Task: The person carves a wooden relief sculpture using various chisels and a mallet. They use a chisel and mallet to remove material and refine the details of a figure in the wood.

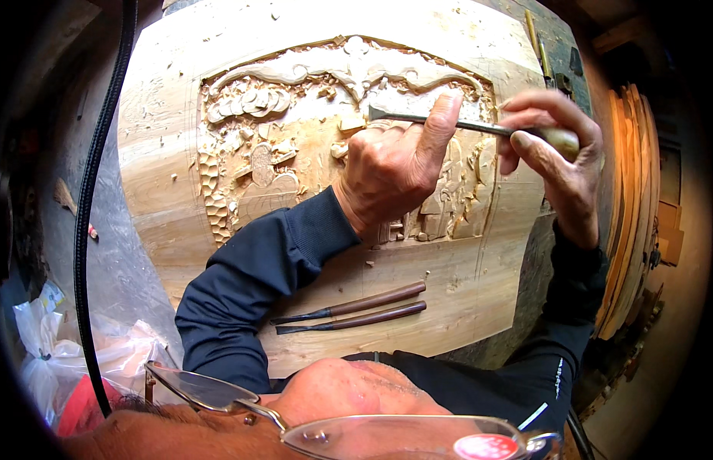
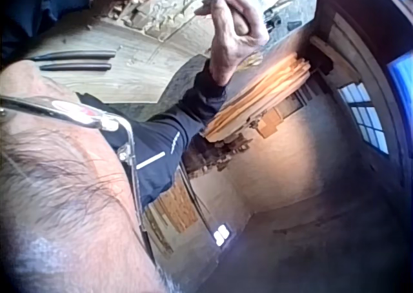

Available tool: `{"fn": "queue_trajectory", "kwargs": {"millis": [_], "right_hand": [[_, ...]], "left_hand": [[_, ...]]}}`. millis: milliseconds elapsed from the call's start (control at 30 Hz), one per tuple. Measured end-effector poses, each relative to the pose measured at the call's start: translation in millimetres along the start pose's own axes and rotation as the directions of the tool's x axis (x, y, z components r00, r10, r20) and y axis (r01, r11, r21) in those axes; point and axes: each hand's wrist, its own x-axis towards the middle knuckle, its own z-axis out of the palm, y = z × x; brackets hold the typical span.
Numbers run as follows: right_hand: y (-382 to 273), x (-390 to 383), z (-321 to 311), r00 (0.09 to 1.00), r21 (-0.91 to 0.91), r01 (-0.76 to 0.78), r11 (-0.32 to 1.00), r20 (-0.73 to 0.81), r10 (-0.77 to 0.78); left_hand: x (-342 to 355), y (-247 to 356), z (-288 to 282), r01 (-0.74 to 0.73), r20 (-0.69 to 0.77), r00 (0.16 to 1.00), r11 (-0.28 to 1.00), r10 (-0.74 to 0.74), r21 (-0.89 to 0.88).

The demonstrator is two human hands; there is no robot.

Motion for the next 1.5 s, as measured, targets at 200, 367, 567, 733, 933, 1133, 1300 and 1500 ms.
{"fn": "queue_trajectory", "kwargs": {"millis": [200, 367, 567, 733, 933, 1133, 1300, 1500], "right_hand": [[21.7, 33.4, 25.2, 0.945, -0.012, 0.262, 0.965, -0.199, -0.259], [14.6, 92.2, 16.9, 0.885, 0.160, 0.392, 0.906, -0.335, -0.324], [69.7, 174.0, 30.7, 0.941, 0.842, 0.144, 0.521, -0.280, 0.192], [72.7, 198.2, 87.3, 0.928, 0.829, 0.065, 0.555, -0.255, 0.272], [61.7, 195.0, 98.1, 0.917, 0.788, 0.041, 0.615, -0.274, 0.290], [69.8, 195.5, 90.4, 0.934, 0.791, 0.054, 0.610, -0.256, 0.249], [66.8, 199.0, 95.1, 0.923, 0.825, 0.024, 0.565, -0.235, 0.304], [73.0, 204.9, 93.2, 0.969, 0.848, 0.004, 0.530, -0.134, 0.207]], "left_hand": [[13.3, 17.9, -13.4, 0.344, 0.128, 0.938, 0.911, -0.323, -0.228], [49.9, -28.7, -47.7, 0.289, 0.036, 0.955, 0.892, -0.295, -0.347], [46.3, -86.8, -35.5, 0.380, -0.072, 0.908, 0.885, -0.412, -0.269], [37.3, -87.2, -43.2, 0.485, 0.044, 0.873, 0.858, -0.485, -0.171], [30.7, -92.9, -39.3, 0.427, 0.067, 0.904, 0.894, -0.422, -0.137], [35.1, -87.0, -37.4, 0.473, 0.105, 0.878, 0.880, -0.468, -0.033], [33.1, -90.7, -41.9, 0.419, 0.104, 0.905, 0.907, -0.412, -0.047], [35.6, -96.5, -37.3, 0.534, -0.100, 0.810, 0.797, -0.578, -0.282]]}}
